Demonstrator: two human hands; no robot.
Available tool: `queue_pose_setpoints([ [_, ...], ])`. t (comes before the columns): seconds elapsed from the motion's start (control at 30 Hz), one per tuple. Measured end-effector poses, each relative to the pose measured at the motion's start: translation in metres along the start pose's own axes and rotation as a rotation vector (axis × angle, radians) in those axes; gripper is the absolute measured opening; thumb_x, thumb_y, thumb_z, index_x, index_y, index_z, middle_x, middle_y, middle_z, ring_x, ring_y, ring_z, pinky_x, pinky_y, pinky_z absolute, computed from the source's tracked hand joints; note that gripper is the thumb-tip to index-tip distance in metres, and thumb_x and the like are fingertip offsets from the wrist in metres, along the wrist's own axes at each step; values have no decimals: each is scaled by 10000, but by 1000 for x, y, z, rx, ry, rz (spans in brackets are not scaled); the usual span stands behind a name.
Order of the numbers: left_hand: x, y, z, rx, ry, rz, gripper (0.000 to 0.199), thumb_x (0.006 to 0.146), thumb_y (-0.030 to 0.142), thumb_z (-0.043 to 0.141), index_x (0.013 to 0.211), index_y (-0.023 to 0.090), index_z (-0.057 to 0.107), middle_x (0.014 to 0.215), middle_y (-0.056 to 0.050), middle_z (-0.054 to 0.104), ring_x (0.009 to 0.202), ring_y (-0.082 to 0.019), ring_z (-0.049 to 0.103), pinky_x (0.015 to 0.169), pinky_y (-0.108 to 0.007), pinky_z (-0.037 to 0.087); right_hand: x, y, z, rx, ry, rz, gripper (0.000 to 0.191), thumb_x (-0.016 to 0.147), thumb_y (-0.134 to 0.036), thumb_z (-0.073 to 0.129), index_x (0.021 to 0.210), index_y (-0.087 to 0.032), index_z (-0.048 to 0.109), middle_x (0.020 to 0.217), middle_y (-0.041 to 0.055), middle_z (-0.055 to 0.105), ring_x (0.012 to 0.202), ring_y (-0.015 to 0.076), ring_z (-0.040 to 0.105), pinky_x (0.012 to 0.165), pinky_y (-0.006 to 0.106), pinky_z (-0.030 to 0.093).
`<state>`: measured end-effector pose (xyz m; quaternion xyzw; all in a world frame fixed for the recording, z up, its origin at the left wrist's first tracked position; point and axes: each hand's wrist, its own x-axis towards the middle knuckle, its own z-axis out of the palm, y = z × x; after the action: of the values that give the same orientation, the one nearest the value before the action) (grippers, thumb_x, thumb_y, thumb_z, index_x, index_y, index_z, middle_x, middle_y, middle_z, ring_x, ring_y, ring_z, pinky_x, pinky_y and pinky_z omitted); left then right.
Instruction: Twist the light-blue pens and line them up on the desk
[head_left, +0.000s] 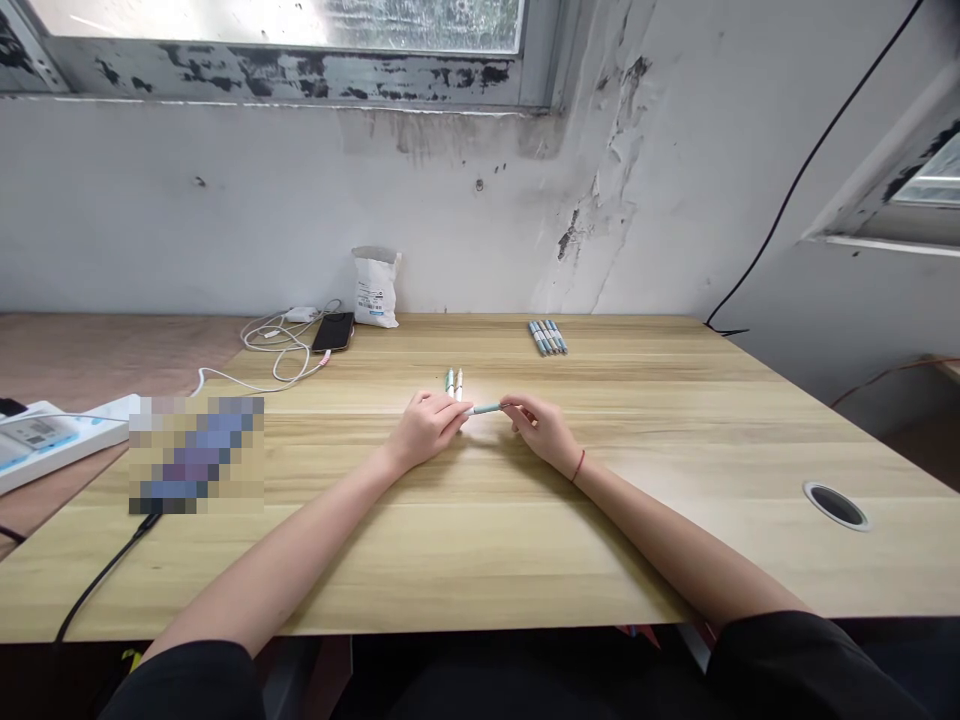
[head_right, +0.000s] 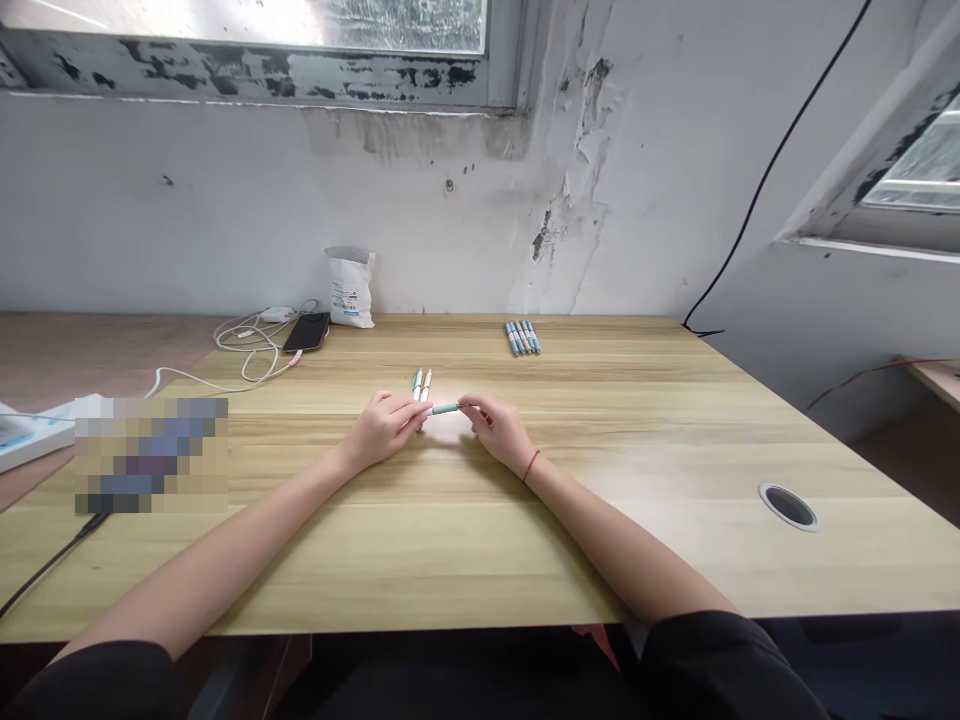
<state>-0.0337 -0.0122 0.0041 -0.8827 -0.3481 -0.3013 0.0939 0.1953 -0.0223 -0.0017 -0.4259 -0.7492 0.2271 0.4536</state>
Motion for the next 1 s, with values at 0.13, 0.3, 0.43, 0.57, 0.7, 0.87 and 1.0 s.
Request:
queue_pose_setpoints([
  [0.13, 0, 1, 0, -12, 5, 14, 220, 936, 257, 414, 1068, 213, 584, 981, -32, 680, 863, -132, 618, 785, -307, 361, 0, 1, 0, -24, 8, -13, 252, 874, -407, 463, 919, -217, 623, 824, 37, 648, 560, 133, 567, 584, 276, 464],
  [0.3, 1, 2, -1, -11, 40, 3, 203, 932, 254, 429, 1056, 214, 583, 1001, -34, 672, 899, -134, 615, 789, -295, 371, 0, 2, -1, -120, -18, -47, 305, 903, -416, 409, 830, -192, 602, 648, 17, 589, 548, 125, 512, 553, 248, 416],
  [0.43, 2, 3, -2, 13, 80, -32, 193, 927, 270, 445, 1040, 222, 594, 987, -32, 671, 909, -138, 612, 777, -291, 375, 1, 1, 0, -139, -52, -40, 324, 911, -410, 400, 771, -185, 586, 608, 4, 572, 527, 112, 494, 532, 234, 399],
  [0.57, 3, 4, -2, 24, 87, -50, 196, 930, 270, 441, 1046, 224, 592, 995, -30, 670, 914, -137, 611, 770, -295, 369, 1, 2, 2, -79, -29, -63, 254, 859, -376, 505, 1030, -190, 535, 828, 35, 631, 561, 108, 540, 534, 229, 434],
  [0.7, 3, 5, -3, 42, 80, -39, 189, 929, 264, 443, 1027, 227, 600, 988, -31, 672, 908, -141, 610, 768, -301, 363, 1, 3, 1, -183, -101, -114, 194, 903, -333, 420, 861, -198, 552, 727, 19, 608, 593, 123, 536, 560, 237, 422],
  [0.87, 3, 4, -2, 56, 89, -46, 187, 926, 260, 450, 1037, 229, 598, 996, -30, 667, 919, -138, 604, 781, -301, 360, 0, 4, 2, -188, -94, -116, 196, 875, -352, 490, 992, -199, 523, 827, 20, 627, 550, 104, 527, 567, 240, 426],
  [1.0, 3, 3, -2, 61, 89, -42, 189, 928, 256, 444, 1034, 231, 598, 998, -34, 666, 926, -144, 602, 780, -303, 357, -1, 5, 2, -201, -34, -143, 132, 886, -307, 469, 944, -200, 520, 826, 26, 614, 593, 115, 537, 571, 236, 424],
])
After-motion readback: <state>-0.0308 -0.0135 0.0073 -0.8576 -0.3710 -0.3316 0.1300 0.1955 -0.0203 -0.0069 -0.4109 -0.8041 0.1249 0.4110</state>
